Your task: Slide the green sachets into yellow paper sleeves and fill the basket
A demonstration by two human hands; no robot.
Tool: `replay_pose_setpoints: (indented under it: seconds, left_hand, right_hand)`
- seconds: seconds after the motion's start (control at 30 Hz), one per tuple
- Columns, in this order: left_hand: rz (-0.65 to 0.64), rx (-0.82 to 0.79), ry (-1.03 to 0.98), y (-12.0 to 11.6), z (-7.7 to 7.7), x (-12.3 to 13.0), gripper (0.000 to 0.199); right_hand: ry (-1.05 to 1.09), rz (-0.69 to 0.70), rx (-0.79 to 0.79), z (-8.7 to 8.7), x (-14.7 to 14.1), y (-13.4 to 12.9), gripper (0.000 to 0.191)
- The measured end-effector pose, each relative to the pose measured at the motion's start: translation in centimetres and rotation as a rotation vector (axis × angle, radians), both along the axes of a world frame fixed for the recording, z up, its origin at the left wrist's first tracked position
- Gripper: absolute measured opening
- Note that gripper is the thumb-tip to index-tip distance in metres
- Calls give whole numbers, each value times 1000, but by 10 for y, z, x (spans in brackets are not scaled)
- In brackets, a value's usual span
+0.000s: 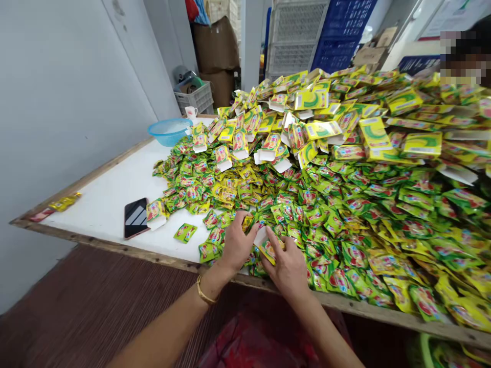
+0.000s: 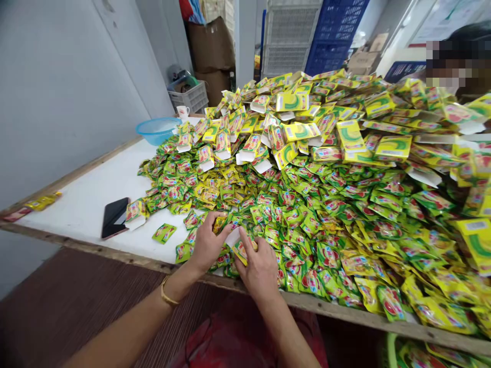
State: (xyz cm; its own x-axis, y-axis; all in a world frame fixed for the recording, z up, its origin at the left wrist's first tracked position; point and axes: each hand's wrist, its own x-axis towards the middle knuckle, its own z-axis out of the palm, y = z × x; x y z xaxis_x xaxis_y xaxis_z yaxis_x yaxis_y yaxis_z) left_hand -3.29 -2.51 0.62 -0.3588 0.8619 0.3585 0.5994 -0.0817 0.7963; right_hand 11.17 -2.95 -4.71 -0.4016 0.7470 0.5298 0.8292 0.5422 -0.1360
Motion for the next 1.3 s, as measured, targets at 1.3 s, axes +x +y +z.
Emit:
replay_pose_setpoints:
  seconds: [1.3]
  left_hand:
    - [-526,-304,202,5,20,-8,21]
  right_hand:
    - [-8,79,-29,-1,3,-6,72]
